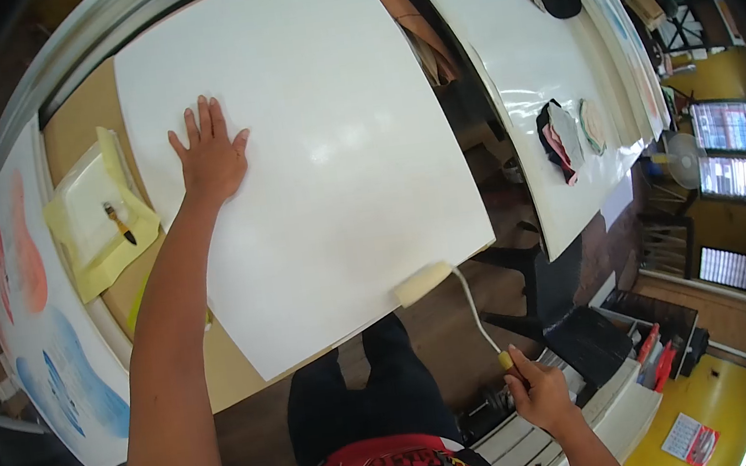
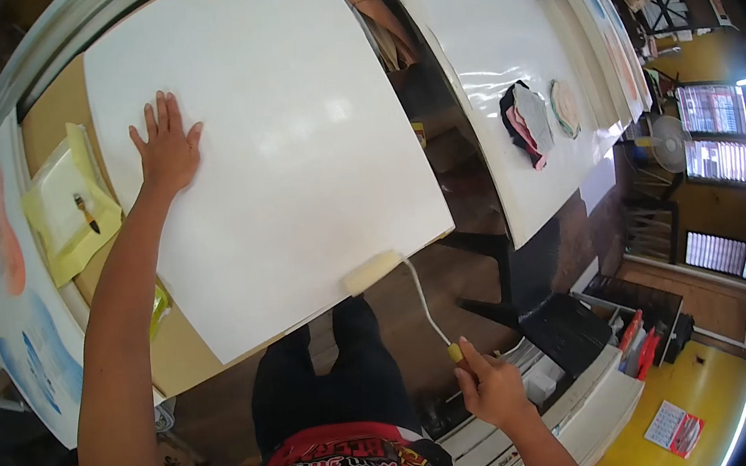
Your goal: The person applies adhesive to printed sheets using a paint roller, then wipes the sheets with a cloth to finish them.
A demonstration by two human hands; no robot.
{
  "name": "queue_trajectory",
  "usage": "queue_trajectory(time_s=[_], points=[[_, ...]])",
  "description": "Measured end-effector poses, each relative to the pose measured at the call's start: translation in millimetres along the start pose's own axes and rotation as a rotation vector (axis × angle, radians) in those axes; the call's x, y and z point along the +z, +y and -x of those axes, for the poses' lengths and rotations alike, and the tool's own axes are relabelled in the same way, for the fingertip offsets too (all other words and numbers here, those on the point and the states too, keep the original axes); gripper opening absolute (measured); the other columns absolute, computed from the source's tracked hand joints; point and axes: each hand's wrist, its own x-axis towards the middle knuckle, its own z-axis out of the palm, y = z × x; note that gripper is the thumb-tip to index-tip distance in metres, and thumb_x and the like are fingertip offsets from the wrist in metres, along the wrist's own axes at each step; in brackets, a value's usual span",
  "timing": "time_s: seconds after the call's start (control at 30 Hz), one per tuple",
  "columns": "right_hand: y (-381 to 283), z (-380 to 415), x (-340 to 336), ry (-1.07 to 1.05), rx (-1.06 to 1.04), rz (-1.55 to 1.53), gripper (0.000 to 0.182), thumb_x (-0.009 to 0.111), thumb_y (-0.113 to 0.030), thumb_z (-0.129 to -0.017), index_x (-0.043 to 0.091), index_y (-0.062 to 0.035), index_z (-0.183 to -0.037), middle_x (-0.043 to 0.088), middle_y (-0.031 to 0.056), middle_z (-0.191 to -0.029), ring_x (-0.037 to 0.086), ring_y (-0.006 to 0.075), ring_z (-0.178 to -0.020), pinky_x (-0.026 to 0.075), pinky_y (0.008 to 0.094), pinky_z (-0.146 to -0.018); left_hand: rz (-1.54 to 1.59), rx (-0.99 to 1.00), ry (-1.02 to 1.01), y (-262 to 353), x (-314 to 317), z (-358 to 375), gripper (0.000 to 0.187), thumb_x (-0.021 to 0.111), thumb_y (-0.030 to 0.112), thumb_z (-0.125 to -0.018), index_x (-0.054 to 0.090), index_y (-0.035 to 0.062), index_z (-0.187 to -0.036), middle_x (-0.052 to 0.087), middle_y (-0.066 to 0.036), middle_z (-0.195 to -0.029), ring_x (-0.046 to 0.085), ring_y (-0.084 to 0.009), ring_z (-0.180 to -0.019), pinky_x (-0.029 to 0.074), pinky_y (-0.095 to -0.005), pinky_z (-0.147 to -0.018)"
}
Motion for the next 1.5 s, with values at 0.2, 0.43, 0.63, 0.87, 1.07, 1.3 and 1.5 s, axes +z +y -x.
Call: queue_trajectory(time_s=[0.2, 0.43, 0.63, 0.87, 1.07, 1.3, 1.5], points=[[-4.5, -50.1, 10.8, 0.092, -0.145, -0.246, 0.061, 0.061, 0.004, -0.091, 0.041, 0.0050, -0.149, 0.068, 0.0268, -0.094, 0.069, 0.0443, -0.085, 0.056, 0.0444, -0.074, 0.230, 0.119, -0.015, 27.7, -40.0, 102.1, 0.085, 0.057, 0.043, -0.099, 0.016, 0.0025, -0.162, 0.012, -0.018, -0.170, 0.010, -0.0384, -0.157, 0.007, -0.0658, -0.121], [-21.7, -184.1, 35.1, 0.140, -0.203, -0.122, 0.056, 0.058, -0.003, -0.095, 0.039, 0.0075, -0.147, 0.066, 0.0311, -0.089, 0.066, 0.0487, -0.079, 0.052, 0.0548, -0.071, 0.283, 0.230, -0.119, 44.9, -14.5, 199.8, 0.087, 0.055, 0.047, -0.098, 0.020, -0.0033, -0.160, 0.013, -0.022, -0.169, 0.011, -0.0418, -0.156, 0.007, -0.0643, -0.121], [-6.1, -103.9, 31.3, 0.009, -0.117, -0.078, 0.056, 0.056, -0.001, -0.095, 0.038, 0.0093, -0.147, 0.067, 0.0324, -0.090, 0.068, 0.0487, -0.083, 0.054, 0.0496, -0.072, 0.307, 0.214, -0.107, 46.0, -17.0, 198.9, 0.086, 0.055, 0.046, -0.098, 0.021, -0.0031, -0.159, 0.016, -0.021, -0.169, 0.013, -0.0414, -0.156, 0.008, -0.0637, -0.121], [-28.3, -211.0, 29.4, 0.138, -0.278, -0.094, 0.059, 0.057, -0.001, -0.095, 0.036, 0.0061, -0.149, 0.067, 0.0314, -0.089, 0.067, 0.0491, -0.079, 0.053, 0.0542, -0.072, 0.267, 0.223, -0.088, 45.9, -14.2, 200.4, 0.086, 0.055, 0.045, -0.097, 0.020, -0.0031, -0.160, 0.017, -0.020, -0.169, 0.013, -0.0409, -0.156, 0.008, -0.0627, -0.121], [5.9, -77.1, 57.2, 0.003, -0.155, -0.075, 0.066, 0.059, -0.009, -0.096, 0.030, 0.0001, -0.154, 0.066, 0.0304, -0.084, 0.066, 0.0496, -0.076, 0.052, 0.0598, -0.069, 0.292, 0.241, -0.018, 46.8, -11.7, 202.0, 0.086, 0.054, 0.045, -0.098, 0.020, -0.0037, -0.160, 0.018, -0.021, -0.168, 0.015, -0.0419, -0.155, 0.010, -0.0648, -0.120], [-39.1, -197.1, 46.3, 0.175, -0.251, -0.032, 0.058, 0.059, -0.003, -0.094, 0.039, 0.0038, -0.148, 0.067, 0.0294, -0.087, 0.064, 0.0502, -0.077, 0.051, 0.0565, -0.069, 0.285, 0.225, -0.040, 45.6, -11.9, 204.8, 0.088, 0.055, 0.046, -0.097, 0.019, -0.0033, -0.160, 0.017, -0.020, -0.169, 0.015, -0.0422, -0.155, 0.010, -0.0652, -0.120], [14.4, -84.8, 87.2, 0.085, -0.220, -0.131, 0.064, 0.058, -0.002, -0.095, 0.035, -0.0033, -0.154, 0.068, 0.0287, -0.094, 0.068, 0.0481, -0.084, 0.054, 0.0527, -0.073, 0.306, 0.201, -0.079, 47.3, -9.3, 200.6, 0.093, 0.060, 0.048, -0.094, 0.017, -0.0009, -0.161, 0.015, -0.019, -0.169, 0.013, -0.0400, -0.156, 0.009, -0.0659, -0.121]])
